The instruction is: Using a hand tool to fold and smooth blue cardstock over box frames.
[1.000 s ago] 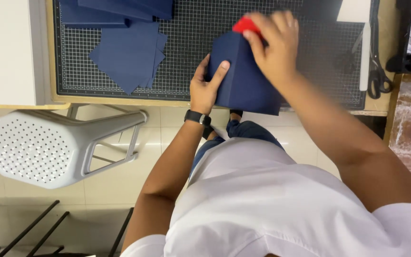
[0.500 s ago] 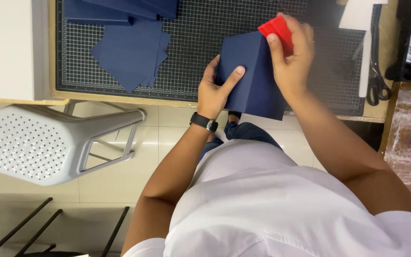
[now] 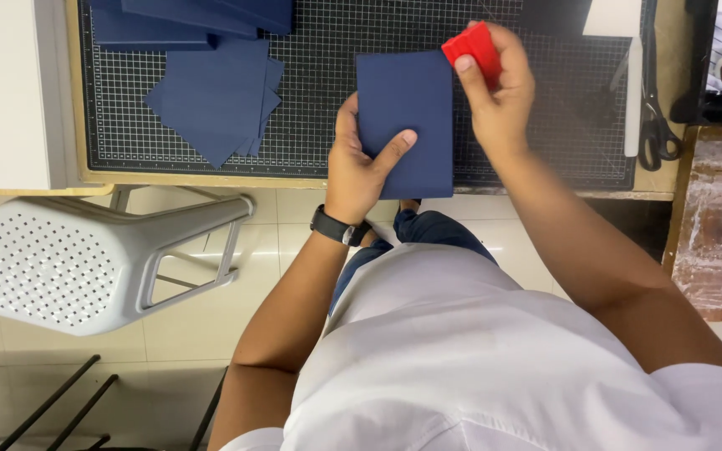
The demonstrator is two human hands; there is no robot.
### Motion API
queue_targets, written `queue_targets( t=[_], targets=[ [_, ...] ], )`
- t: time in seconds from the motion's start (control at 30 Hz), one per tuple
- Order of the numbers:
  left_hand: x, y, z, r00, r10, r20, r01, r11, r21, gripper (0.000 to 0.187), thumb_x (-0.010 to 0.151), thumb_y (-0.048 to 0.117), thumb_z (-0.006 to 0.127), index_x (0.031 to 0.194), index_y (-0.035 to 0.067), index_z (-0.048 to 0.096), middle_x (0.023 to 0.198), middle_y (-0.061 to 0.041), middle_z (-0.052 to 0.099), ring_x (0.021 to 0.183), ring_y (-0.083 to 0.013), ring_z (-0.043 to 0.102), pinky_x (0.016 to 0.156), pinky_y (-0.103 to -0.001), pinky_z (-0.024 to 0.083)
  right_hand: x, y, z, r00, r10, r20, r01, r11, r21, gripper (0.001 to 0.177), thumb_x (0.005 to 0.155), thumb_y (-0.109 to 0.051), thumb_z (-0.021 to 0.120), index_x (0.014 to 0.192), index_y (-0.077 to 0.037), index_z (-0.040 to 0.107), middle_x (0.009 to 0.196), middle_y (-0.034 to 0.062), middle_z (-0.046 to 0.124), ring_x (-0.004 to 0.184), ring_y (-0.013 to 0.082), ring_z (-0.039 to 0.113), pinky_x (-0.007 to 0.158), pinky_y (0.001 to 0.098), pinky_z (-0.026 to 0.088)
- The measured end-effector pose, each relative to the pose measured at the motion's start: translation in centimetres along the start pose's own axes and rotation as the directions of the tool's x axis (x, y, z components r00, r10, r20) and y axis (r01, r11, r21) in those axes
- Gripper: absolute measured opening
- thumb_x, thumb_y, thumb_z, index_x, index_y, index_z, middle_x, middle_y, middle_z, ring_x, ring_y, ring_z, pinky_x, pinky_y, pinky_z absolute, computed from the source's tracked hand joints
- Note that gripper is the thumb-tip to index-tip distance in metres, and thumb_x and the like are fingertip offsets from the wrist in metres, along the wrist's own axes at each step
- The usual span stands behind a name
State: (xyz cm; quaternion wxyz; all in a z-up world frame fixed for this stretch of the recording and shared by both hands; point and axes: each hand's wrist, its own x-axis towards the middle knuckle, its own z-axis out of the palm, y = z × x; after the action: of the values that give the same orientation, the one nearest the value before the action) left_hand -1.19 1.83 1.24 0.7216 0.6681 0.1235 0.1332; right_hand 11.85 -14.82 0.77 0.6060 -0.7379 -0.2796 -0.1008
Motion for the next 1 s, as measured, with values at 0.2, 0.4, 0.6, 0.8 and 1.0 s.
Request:
queue_targets(
  t=[0.2, 0.4, 0.6, 0.8, 1.0],
  targets=[
    [0.7, 0.1, -1.6, 0.999, -0.037, 0.001, 0.036, 0.986, 0.163, 0.088, 0.09, 0.034, 0.08, 0.157, 0.015, 0.027, 0.154, -0.011, 0.05, 0.135, -0.0249, 0.062, 0.111, -0.037, 0.056, 0.2, 3.2, 2.6, 0.995, 0.101, -0.011, -0.097, 0.981, 0.166, 0.025, 0.109, -0.026, 0.061, 0.123, -0.008, 0.053, 0.108, 0.0066, 0.062, 0.094, 0.0154, 0.057, 0.086, 0.0281, 0.048],
    [1.4, -0.2, -1.6, 0.998, -0.064, 0.005, 0.063, 0.983, 0.174, 0.102, 0.091, 0.033, 0.081, 0.163, 0.026, 0.008, 0.164, -0.015, 0.044, 0.143, -0.0236, 0.058, 0.114, -0.032, 0.052, -3.8, 0.7, 1.1, 0.988, 0.115, 0.103, -0.123, 0.99, 0.066, 0.033, 0.111, -0.032, 0.056, 0.126, -0.002, 0.05, 0.116, 0.0137, 0.063, 0.105, 0.0235, 0.061, 0.096, 0.0336, 0.049],
    [1.5, -0.6, -1.8, 0.999, -0.051, 0.018, 0.045, 0.97, 0.239, 0.104, 0.091, 0.034, 0.082, 0.163, 0.027, 0.008, 0.164, -0.013, 0.046, 0.144, -0.0226, 0.057, 0.116, -0.03, 0.048, 0.4, 3.0, 2.8, 1.0, -0.011, 0.023, 0.009, 0.997, 0.07, 0.03, 0.113, -0.034, 0.053, 0.123, -0.006, 0.05, 0.112, 0.0086, 0.057, 0.098, 0.0191, 0.055, 0.092, 0.0318, 0.045],
    [1.4, -0.6, -1.7, 0.999, -0.042, 0.009, 0.039, 0.982, 0.182, 0.099, 0.094, 0.031, 0.08, 0.163, 0.027, 0.01, 0.166, -0.013, 0.042, 0.146, -0.023, 0.053, 0.117, -0.032, 0.049, -5.6, 0.0, 1.5, 0.993, 0.104, 0.06, -0.106, 0.994, 0.035, 0.025, 0.113, -0.027, 0.05, 0.122, -0.004, 0.051, 0.111, 0.0108, 0.055, 0.1, 0.022, 0.055, 0.096, 0.0338, 0.044],
    [1.6, -1.0, -1.9, 0.999, 0.021, 0.044, -0.028, 0.986, 0.167, 0.099, 0.097, 0.029, 0.081, 0.164, 0.024, 0.009, 0.169, -0.014, 0.037, 0.152, -0.024, 0.048, 0.124, -0.034, 0.044, -1.8, 2.3, 2.6, 0.999, -0.033, 0.02, 0.031, 0.998, 0.058, 0.03, 0.114, -0.031, 0.05, 0.124, -0.003, 0.048, 0.116, 0.0128, 0.054, 0.104, 0.0244, 0.055, 0.098, 0.0361, 0.044]
  ],
)
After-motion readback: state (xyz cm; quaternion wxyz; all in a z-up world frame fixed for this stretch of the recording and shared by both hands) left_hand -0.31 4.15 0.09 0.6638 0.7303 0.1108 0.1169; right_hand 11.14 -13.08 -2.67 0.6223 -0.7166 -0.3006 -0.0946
